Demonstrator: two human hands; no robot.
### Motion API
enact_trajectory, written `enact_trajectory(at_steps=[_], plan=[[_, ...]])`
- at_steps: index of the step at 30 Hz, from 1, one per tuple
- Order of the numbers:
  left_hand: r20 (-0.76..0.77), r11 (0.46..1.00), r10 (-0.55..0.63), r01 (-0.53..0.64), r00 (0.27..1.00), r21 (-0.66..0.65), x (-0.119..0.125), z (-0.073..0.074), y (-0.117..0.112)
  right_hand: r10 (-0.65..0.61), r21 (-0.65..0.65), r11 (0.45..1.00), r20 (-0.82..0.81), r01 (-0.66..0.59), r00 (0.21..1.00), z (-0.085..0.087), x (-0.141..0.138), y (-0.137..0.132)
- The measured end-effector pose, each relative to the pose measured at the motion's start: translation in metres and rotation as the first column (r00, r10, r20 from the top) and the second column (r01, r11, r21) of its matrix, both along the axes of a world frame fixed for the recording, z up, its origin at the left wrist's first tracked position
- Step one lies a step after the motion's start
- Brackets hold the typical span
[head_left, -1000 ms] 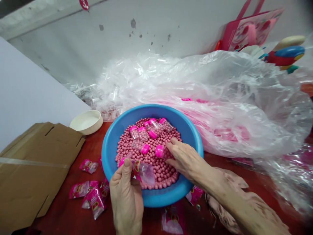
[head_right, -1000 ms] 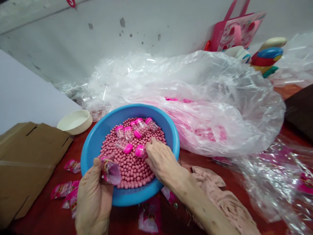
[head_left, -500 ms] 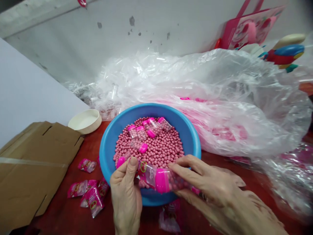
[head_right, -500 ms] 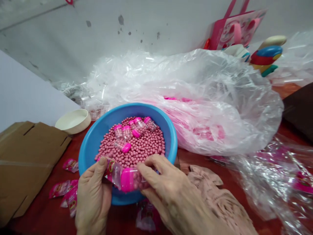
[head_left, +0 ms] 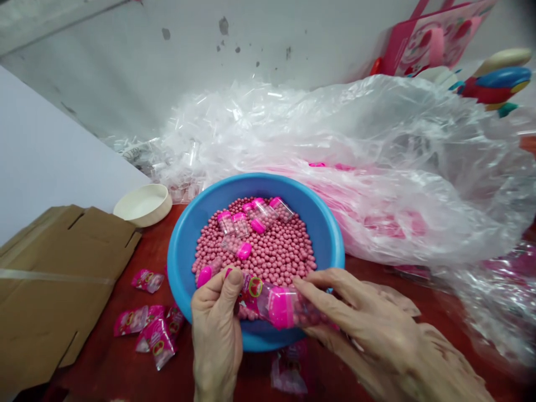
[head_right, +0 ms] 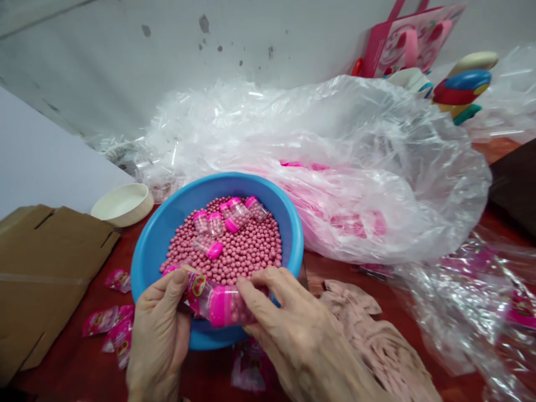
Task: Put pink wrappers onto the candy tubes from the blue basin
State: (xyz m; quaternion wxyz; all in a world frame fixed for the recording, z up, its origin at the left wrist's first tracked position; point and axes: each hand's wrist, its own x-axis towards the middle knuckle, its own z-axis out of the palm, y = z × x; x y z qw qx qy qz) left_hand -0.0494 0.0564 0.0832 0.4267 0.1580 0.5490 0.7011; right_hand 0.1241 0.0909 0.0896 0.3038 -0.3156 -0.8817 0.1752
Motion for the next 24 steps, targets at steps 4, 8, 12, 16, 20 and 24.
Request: enact_trajectory(at_steps=[4, 8, 12, 16, 20, 24], plan=[[-0.018, 0.999, -0.049, 0.049, 0.999, -0.012, -0.001, -0.001, 0.002, -0.016, 0.022, 1.0, -0.028, 0.017, 0.999, -0.01, 0.002, 0.001], [-0.026, 0.995, -0.094, 0.093, 0.995, -0.033, -0.002, -0.003, 0.003, -0.015, 0.015, 1.0, -0.01, 0.015, 1.0, -0.012, 0.006, 0.0], [-0.031, 0.992, -0.121, 0.12, 0.992, -0.044, -0.003, -0.004, 0.001, -0.01, -0.031, 0.999, 0.069, 0.012, 0.998, -0.008, 0.008, -0.005], [-0.045, 0.985, -0.164, 0.161, 0.985, -0.057, -0.004, -0.005, -0.001, -0.061, -0.024, 0.998, 0.106, 0.064, 0.992, -0.006, 0.01, -0.01], [-0.011, 0.967, -0.253, 0.253, 0.967, -0.034, -0.006, -0.002, -0.001, -0.083, 0.035, 0.996, 0.106, 0.079, 0.991, -0.004, 0.012, -0.01], [0.051, 0.929, -0.36, 0.363, 0.932, -0.072, -0.008, 0.004, -0.001, -0.049, 0.013, 0.999, 0.038, 0.049, 0.998, -0.004, 0.016, -0.008]])
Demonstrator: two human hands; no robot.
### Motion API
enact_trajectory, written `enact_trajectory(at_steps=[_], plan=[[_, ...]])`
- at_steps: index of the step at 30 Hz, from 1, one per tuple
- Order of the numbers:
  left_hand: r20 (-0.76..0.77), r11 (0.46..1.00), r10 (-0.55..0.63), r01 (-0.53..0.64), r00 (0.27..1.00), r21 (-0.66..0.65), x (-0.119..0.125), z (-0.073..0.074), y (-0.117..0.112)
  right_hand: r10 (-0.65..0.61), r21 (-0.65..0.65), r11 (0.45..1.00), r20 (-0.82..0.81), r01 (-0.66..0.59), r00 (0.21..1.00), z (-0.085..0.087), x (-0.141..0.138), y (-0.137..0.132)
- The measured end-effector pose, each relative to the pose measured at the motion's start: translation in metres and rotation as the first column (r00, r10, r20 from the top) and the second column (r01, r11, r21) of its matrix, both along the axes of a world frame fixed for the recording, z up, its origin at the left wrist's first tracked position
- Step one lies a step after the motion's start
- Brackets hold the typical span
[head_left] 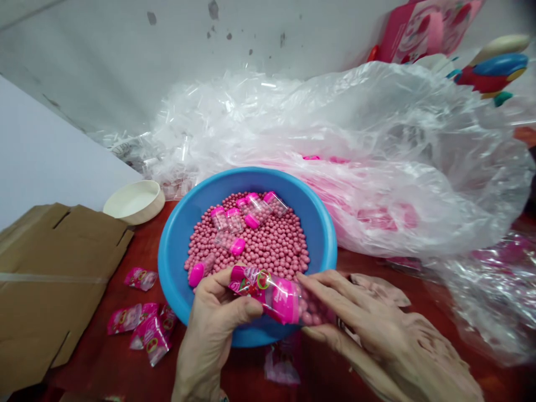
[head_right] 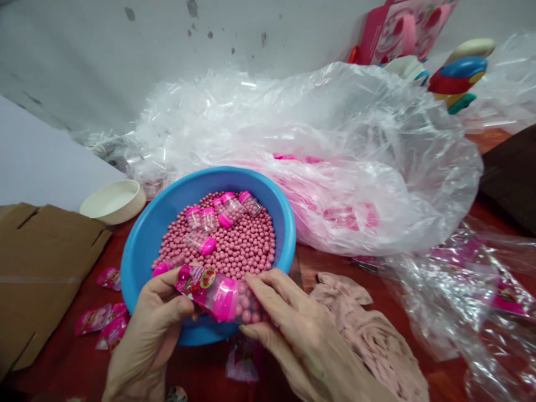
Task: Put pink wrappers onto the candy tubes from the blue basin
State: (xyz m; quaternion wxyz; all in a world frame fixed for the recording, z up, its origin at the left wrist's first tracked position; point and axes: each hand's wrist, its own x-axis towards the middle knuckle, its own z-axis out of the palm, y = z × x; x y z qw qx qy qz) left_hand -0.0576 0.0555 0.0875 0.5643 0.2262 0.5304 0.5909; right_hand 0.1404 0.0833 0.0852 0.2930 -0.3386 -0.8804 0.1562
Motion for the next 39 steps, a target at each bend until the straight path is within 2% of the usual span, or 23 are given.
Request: enact_trajectory(at_steps=[3, 5, 8, 16, 20, 24, 29, 32, 36, 39], plan=[[0.041, 0.997, -0.034, 0.037, 0.999, -0.068, 0.0, 0.005, 0.0, 0.031, -0.132, 0.991, -0.067, -0.04, 0.997, -0.006, 0.001, 0.0], [0.073, 0.994, -0.002, 0.01, 0.997, -0.112, 0.001, 0.007, 0.0, 0.044, -0.184, 0.981, -0.136, -0.068, 0.99, -0.011, 0.001, -0.001], [0.091, 0.986, 0.059, -0.044, 0.994, -0.158, 0.003, 0.01, 0.0, 0.039, -0.195, 0.977, -0.227, -0.084, 0.973, -0.017, 0.0, -0.003], [0.115, 0.988, -0.009, 0.027, 0.993, -0.155, 0.003, 0.015, 0.001, 0.04, -0.199, 0.974, -0.301, -0.104, 0.953, -0.017, -0.003, -0.002], [0.1, 0.99, -0.029, 0.043, 0.995, -0.132, 0.003, 0.014, 0.0, -0.005, -0.23, 0.971, -0.265, -0.058, 0.964, -0.013, 0.002, -0.002], [0.089, 0.989, -0.109, 0.117, 0.99, -0.095, 0.004, 0.016, -0.001, -0.05, -0.261, 0.965, -0.29, -0.029, 0.956, -0.017, 0.003, -0.004], [0.056, 0.973, -0.179, 0.186, 0.982, -0.139, 0.002, 0.015, -0.002, 0.011, -0.304, 0.944, -0.359, -0.128, 0.933, -0.024, 0.0, -0.004], [0.037, 0.967, -0.219, 0.222, 0.975, -0.128, 0.0, 0.013, -0.003, 0.021, -0.306, 0.943, -0.337, -0.131, 0.941, -0.023, 0.0, -0.005], [0.014, 0.948, -0.302, 0.302, 0.953, -0.106, -0.004, 0.011, -0.004, -0.018, -0.304, 0.951, -0.26, -0.064, 0.965, -0.022, 0.002, -0.009], [0.034, 0.923, -0.375, 0.377, 0.926, -0.077, -0.007, 0.01, -0.004, -0.005, -0.305, 0.949, -0.272, -0.081, 0.962, -0.024, 0.001, -0.013]])
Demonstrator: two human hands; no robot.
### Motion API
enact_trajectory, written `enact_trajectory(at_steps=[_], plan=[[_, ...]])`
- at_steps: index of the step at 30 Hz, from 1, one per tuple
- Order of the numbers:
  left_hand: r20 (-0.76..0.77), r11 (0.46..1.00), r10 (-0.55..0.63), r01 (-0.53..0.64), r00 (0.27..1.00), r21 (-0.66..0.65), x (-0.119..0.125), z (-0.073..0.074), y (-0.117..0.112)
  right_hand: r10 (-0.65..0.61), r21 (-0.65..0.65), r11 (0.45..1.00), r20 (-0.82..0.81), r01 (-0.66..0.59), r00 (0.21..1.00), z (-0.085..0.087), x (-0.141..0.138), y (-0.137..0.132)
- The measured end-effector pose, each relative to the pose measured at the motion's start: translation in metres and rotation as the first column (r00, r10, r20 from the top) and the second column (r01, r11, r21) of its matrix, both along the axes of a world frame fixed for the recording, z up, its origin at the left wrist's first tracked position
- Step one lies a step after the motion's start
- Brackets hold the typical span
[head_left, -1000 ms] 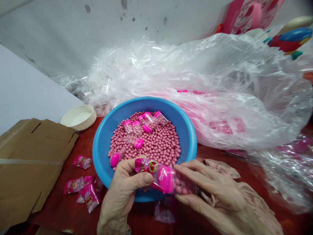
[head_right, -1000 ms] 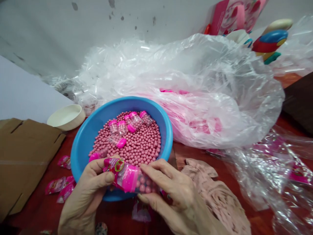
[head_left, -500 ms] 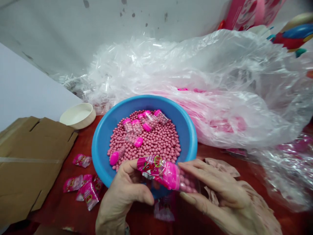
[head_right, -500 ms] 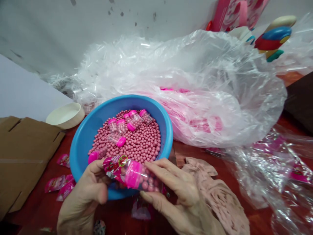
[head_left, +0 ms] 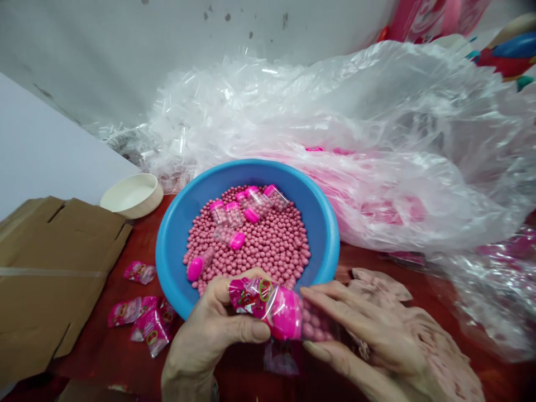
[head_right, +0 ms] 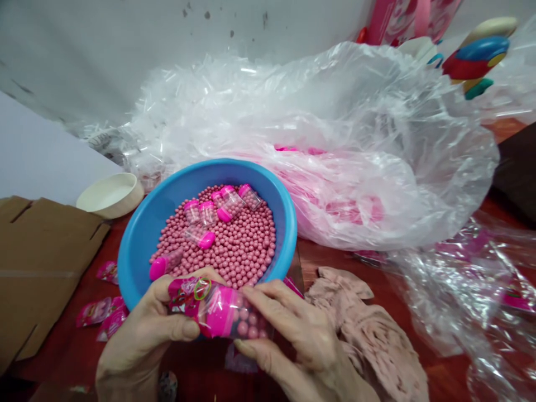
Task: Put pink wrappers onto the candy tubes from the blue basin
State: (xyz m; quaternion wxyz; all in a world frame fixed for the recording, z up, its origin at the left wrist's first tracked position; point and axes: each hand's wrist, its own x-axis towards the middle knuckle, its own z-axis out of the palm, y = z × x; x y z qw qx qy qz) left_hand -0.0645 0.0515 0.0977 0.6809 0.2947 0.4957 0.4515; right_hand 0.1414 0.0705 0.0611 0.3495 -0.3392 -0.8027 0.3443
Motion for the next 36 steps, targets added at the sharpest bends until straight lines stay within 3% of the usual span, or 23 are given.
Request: enact_trajectory(at_steps=[3, 7, 14, 19, 24, 32, 36], plan=[[0.049, 1.0, 0.012, -0.013, 0.999, 0.015, -0.001, 0.0, 0.0, 0.007, 0.03, 1.0, -0.048, -0.006, 0.999, -0.004, -0.002, -0.003], [0.077, 0.999, 0.016, -0.018, 0.997, 0.036, 0.001, 0.003, 0.0, -0.006, 0.109, 0.994, 0.003, 0.006, 1.0, -0.008, -0.004, -0.009], [0.127, 0.998, 0.015, -0.022, 0.992, 0.056, -0.001, -0.001, -0.002, -0.08, 0.17, 0.983, 0.046, 0.071, 0.996, -0.003, -0.006, -0.018], [0.065, 0.998, 0.067, -0.066, 0.996, -0.009, 0.003, -0.002, -0.001, -0.093, 0.157, 0.984, 0.066, 0.082, 0.993, 0.001, -0.004, -0.01], [-0.038, 0.984, 0.176, -0.177, 0.984, -0.006, 0.009, 0.002, 0.003, -0.066, 0.138, 0.989, 0.059, 0.058, 0.996, -0.008, -0.005, -0.008], [0.15, 1.0, -0.008, 0.012, 0.989, -0.028, -0.003, -0.002, 0.004, -0.004, 0.125, 0.992, 0.037, 0.0, 0.999, -0.014, -0.01, -0.012], [0.229, 0.996, -0.084, 0.085, 0.97, 0.005, -0.007, -0.003, 0.003, -0.049, 0.181, 0.983, 0.088, 0.032, 0.995, -0.01, -0.014, -0.014]])
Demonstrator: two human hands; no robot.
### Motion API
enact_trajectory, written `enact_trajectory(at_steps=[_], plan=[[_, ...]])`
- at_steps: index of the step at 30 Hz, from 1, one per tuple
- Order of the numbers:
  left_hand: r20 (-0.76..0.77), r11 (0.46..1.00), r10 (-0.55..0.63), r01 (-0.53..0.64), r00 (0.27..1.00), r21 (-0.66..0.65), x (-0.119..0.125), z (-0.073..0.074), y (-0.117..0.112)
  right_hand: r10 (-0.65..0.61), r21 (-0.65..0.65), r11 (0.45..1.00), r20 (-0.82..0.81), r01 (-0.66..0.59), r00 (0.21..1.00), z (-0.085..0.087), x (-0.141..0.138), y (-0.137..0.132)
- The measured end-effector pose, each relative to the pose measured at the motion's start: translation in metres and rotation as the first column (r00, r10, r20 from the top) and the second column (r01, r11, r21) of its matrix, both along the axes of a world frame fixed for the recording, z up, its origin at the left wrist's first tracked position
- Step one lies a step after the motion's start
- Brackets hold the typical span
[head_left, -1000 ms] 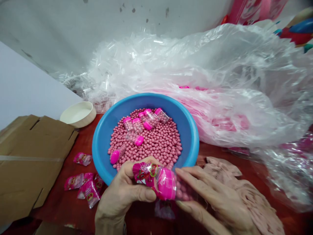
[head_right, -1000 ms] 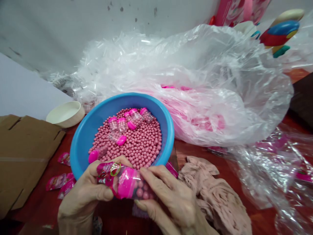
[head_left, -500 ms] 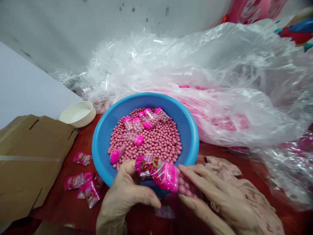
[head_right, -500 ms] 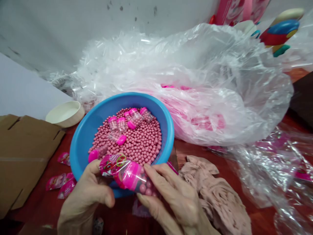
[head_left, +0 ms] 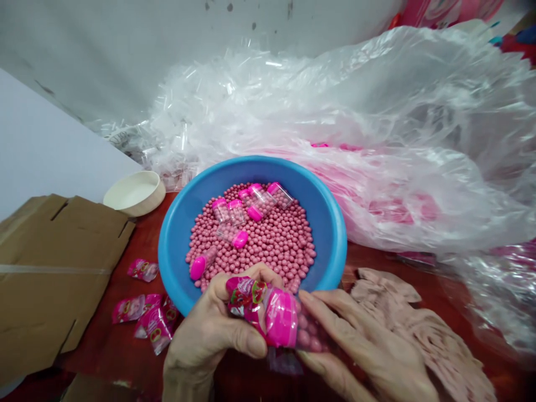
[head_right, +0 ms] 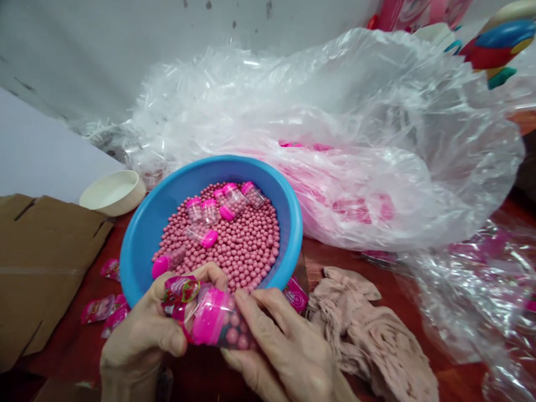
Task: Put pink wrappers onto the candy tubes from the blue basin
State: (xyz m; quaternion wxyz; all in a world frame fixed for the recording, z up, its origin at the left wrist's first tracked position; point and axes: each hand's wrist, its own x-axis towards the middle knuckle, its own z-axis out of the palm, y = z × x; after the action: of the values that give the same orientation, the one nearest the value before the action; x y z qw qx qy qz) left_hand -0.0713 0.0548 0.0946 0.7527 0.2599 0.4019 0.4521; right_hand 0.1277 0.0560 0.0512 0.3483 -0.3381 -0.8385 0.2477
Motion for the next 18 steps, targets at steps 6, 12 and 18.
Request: enact_trajectory(at_steps=[6, 12, 18], plan=[[-0.152, 0.979, 0.196, -0.186, 0.969, 0.077, 0.008, -0.006, -0.005, -0.174, 0.173, 0.972, 0.065, 0.16, 0.983, 0.0, -0.004, 0.0], [-0.271, 0.921, 0.389, -0.372, 0.88, 0.114, 0.02, -0.008, -0.008, -0.256, 0.236, 0.942, 0.037, 0.241, 0.966, -0.002, -0.01, 0.001], [-0.226, 0.95, 0.311, -0.296, 0.923, 0.098, 0.017, -0.004, -0.007, -0.102, -0.026, 0.995, -0.086, 0.1, 0.991, -0.003, -0.014, -0.002]])
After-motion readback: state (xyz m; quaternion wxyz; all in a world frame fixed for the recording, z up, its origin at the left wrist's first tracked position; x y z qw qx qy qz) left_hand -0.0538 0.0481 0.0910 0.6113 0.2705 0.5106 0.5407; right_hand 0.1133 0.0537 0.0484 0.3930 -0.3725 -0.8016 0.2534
